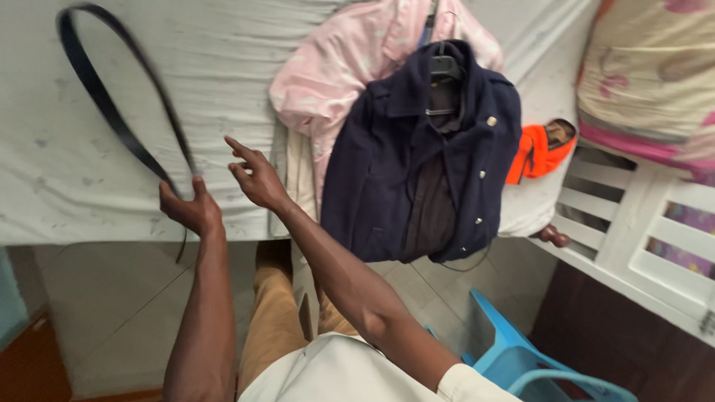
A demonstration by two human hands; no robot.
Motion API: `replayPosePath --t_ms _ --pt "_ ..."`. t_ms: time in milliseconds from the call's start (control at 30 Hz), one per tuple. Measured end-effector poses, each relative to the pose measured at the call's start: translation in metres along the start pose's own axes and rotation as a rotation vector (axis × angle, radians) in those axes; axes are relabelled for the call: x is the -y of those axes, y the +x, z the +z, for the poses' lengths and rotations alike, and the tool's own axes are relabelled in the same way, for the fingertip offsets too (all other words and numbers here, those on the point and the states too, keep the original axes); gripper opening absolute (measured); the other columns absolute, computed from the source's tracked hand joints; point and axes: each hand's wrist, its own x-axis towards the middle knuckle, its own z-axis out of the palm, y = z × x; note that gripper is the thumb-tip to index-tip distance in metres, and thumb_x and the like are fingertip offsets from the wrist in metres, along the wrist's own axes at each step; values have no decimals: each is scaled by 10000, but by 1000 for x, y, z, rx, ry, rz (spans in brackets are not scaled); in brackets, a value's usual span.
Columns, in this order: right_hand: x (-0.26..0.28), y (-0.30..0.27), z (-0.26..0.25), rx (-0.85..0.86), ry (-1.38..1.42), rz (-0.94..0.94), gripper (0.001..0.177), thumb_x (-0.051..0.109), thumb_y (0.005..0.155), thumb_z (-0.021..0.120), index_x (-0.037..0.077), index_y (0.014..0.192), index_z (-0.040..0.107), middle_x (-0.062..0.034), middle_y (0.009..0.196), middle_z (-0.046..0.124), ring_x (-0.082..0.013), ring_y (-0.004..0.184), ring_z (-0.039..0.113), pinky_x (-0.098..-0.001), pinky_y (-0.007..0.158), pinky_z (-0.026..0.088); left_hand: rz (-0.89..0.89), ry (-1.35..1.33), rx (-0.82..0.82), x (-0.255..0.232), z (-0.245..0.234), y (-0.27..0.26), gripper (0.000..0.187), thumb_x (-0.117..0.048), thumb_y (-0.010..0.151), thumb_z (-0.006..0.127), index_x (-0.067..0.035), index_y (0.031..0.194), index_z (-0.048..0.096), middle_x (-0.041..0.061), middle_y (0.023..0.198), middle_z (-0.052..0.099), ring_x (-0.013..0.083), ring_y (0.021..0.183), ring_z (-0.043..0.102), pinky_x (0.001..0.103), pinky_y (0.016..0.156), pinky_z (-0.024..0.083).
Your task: The person folds a white shirt on a bed, places it in a wardrobe, and then places a jacket and a shirt onto hangers and hangs them inside the wardrobe.
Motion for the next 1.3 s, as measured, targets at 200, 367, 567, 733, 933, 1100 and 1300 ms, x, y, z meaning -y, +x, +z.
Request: replayPosePath --t_ms 200,367,567,733,933,1100,1300 --pt "-19 -56 -80 -427 260 14 318 119 1089 517 34 1367 645 -122 1196 710 -181 1012 705 -300 820 599 136 -411 524 -169 14 -58 474 -137 1023 738 -5 1432 539 189 1365 589 357 1268 570 430 1041 475" --pt "-18 -69 -209 -892 62 -150 241 69 1078 505 8 1247 666 -87 1067 706 -151 921 670 -283 809 567 418 -506 620 -295 61 -107 451 -163 985 762 -33 1383 597 166 1387 621 361 1324 576 457 1139 454" --pt "-12 -36 -344 -1159 -549 -292 213 46 1013 616 37 1205 708 -101 1214 735 -285 1155 671 -385 1038 511 527 -400 597 -367 157 -127 720 -373 934 817 -34 1475 486 207 1468 532 405 1388 463 522 1172 339" --pt "-32 20 -416 -883 -847 -329 455 109 912 742 167 1355 655 -124 1416 615 -359 1388 509 -494 1189 348 637 -153 625 -375 216 -120 847 -443 844 830 -237 1558 423 266 1486 454 457 1361 393 626 1114 235" --pt "-33 25 -425 -604 -1066 -199 660 102 756 790 229 1382 623 -152 1340 540 -347 1292 452 -563 1134 257 621 -67 764 -367 204 -108 883 -249 785 800 -279 1588 434 193 1265 547 395 1227 506 544 1107 343" --pt "-13 1 -420 -783 -981 -265 516 38 736 742 205 1223 701 -40 1121 640 -290 1127 557 -446 1030 414 684 -127 658 -377 153 -117 845 -206 728 879 -252 1501 542 139 1103 590 333 1079 586 499 956 451" --pt "36 -96 -386 -952 -856 -341 283 205 810 843 188 1077 750 -27 994 630 -267 1028 594 -430 936 414 846 -367 570 -391 51 -127 641 -187 720 872 -184 1329 672 159 1100 637 305 919 638 457 814 484"
